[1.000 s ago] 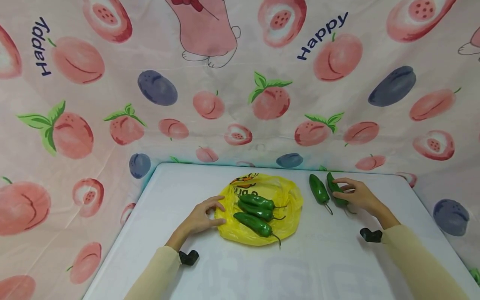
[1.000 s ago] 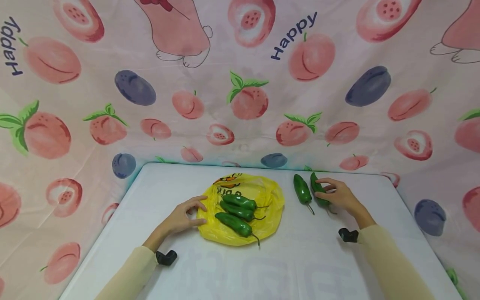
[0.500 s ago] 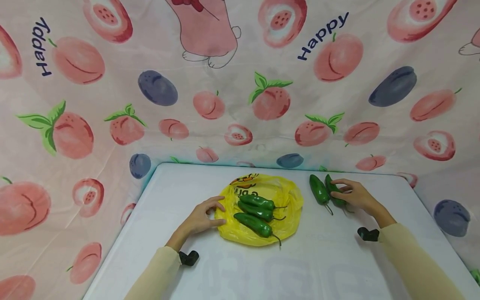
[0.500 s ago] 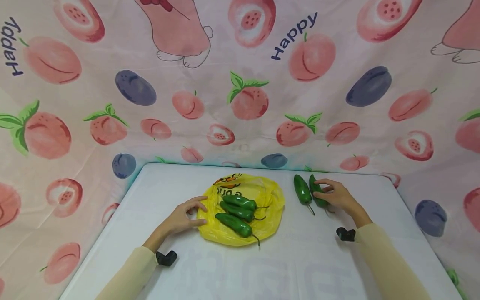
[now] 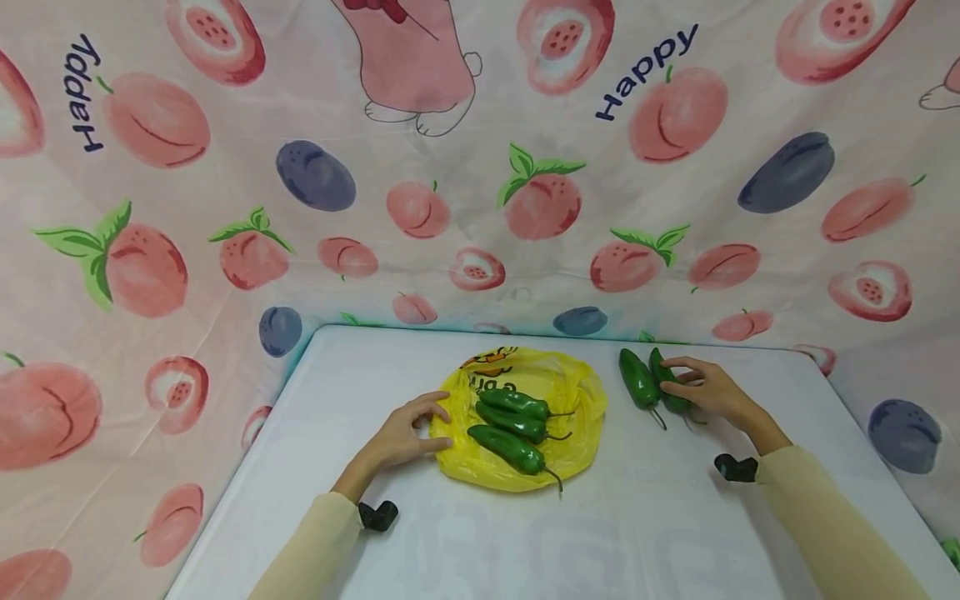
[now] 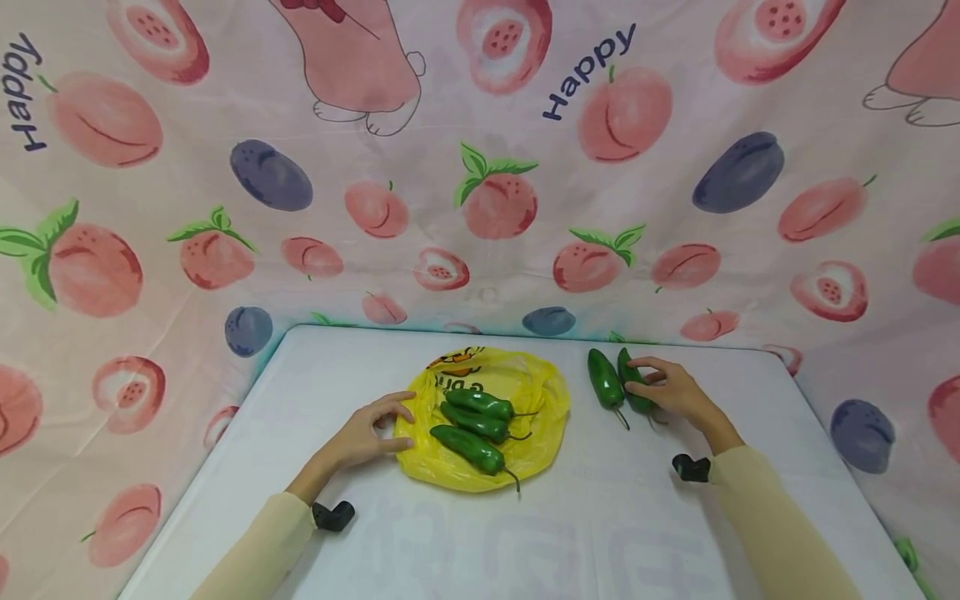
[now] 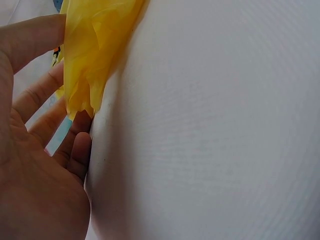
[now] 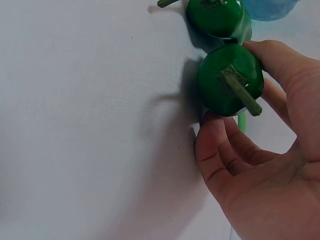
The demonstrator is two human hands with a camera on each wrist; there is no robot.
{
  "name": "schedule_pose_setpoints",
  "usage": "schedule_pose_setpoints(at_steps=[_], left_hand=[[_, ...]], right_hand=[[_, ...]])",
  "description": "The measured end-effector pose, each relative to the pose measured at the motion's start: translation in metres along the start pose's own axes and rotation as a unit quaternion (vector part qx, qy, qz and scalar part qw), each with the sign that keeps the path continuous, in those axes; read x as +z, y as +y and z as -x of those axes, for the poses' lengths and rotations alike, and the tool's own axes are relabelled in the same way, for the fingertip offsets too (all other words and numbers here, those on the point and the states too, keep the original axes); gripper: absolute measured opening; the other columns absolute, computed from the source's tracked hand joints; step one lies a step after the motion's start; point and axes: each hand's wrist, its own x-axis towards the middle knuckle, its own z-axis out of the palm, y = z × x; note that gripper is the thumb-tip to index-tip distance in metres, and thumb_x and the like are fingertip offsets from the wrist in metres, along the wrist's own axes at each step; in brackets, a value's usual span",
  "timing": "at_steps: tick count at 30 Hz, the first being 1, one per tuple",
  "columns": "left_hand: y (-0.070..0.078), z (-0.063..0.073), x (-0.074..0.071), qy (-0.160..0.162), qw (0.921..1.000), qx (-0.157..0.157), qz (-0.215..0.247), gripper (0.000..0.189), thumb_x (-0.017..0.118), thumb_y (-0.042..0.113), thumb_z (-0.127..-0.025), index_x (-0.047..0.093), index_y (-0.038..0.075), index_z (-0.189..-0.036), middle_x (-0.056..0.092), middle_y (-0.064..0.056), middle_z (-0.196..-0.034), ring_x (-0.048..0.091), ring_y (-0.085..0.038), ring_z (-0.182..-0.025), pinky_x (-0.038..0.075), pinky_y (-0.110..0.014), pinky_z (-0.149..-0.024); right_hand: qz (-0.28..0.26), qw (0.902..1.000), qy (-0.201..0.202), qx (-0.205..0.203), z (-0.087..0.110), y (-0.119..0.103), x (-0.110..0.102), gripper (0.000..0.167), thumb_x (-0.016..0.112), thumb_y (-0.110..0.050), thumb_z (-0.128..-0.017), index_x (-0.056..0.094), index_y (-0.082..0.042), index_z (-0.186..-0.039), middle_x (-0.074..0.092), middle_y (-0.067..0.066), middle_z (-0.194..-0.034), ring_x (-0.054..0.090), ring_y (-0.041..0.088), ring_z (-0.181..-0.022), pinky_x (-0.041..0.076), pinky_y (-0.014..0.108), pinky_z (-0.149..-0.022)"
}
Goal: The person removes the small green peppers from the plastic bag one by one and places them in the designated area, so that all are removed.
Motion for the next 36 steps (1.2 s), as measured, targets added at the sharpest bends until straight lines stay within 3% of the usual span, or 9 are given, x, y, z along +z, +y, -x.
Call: schedule_pose_setpoints(at_steps=[13, 21, 30, 36], left_hand=[[-0.001, 0.001, 0.000, -0.004, 1.0000, -0.007, 0.004, 0.026, 0.086, 0.031, -0.084, 0.070, 0.028, -0.105, 0.047, 0.004, -0.157, 0.041, -0.026, -0.145, 0.037, -0.049, -0.109], [0.000, 0.002, 0.000, -0.006, 1.0000, -0.006, 0.005, 0.026, 0.085, 0.029, -0.084, 0.070, 0.027, -0.105, 0.047, 0.003, -0.157, 0.041, -0.027, -0.145, 0.036, -0.050, -0.109], [0.002, 0.002, 0.000, -0.006, 0.9999, -0.008, 0.008, 0.025, 0.085, 0.030, -0.084, 0.070, 0.028, -0.104, 0.047, 0.003, -0.157, 0.038, -0.027, -0.147, 0.033, -0.051, -0.114], [0.003, 0.002, -0.001, -0.005, 1.0000, 0.000, 0.007, 0.025, 0.085, 0.031, -0.085, 0.070, 0.028, -0.105, 0.047, 0.003, -0.157, 0.038, -0.028, -0.147, 0.035, -0.051, -0.112]], right_hand=[[-0.008, 0.9989, -0.046, -0.002, 0.003, -0.006, -0.008, 0.064, 0.068, -0.035, -0.101, 0.044, -0.002, -0.150, 0.050, 0.039, -0.140, 0.051, 0.054, -0.126, 0.059, 0.047, -0.083], [0.006, 0.9970, -0.072, -0.026, 0.004, -0.005, -0.012, 0.065, 0.069, -0.028, -0.100, 0.039, 0.000, -0.151, 0.051, 0.041, -0.137, 0.053, 0.055, -0.123, 0.059, 0.048, -0.081], [0.070, 0.9947, -0.074, -0.016, 0.008, -0.011, -0.021, 0.070, 0.067, -0.039, -0.100, 0.038, -0.004, -0.153, 0.057, 0.037, -0.131, 0.059, 0.053, -0.115, 0.054, 0.059, -0.085], [0.078, 0.9946, -0.061, -0.030, 0.009, -0.015, -0.026, 0.070, 0.067, -0.040, -0.100, 0.038, -0.005, -0.153, 0.057, 0.036, -0.132, 0.058, 0.054, -0.115, 0.054, 0.060, -0.084]])
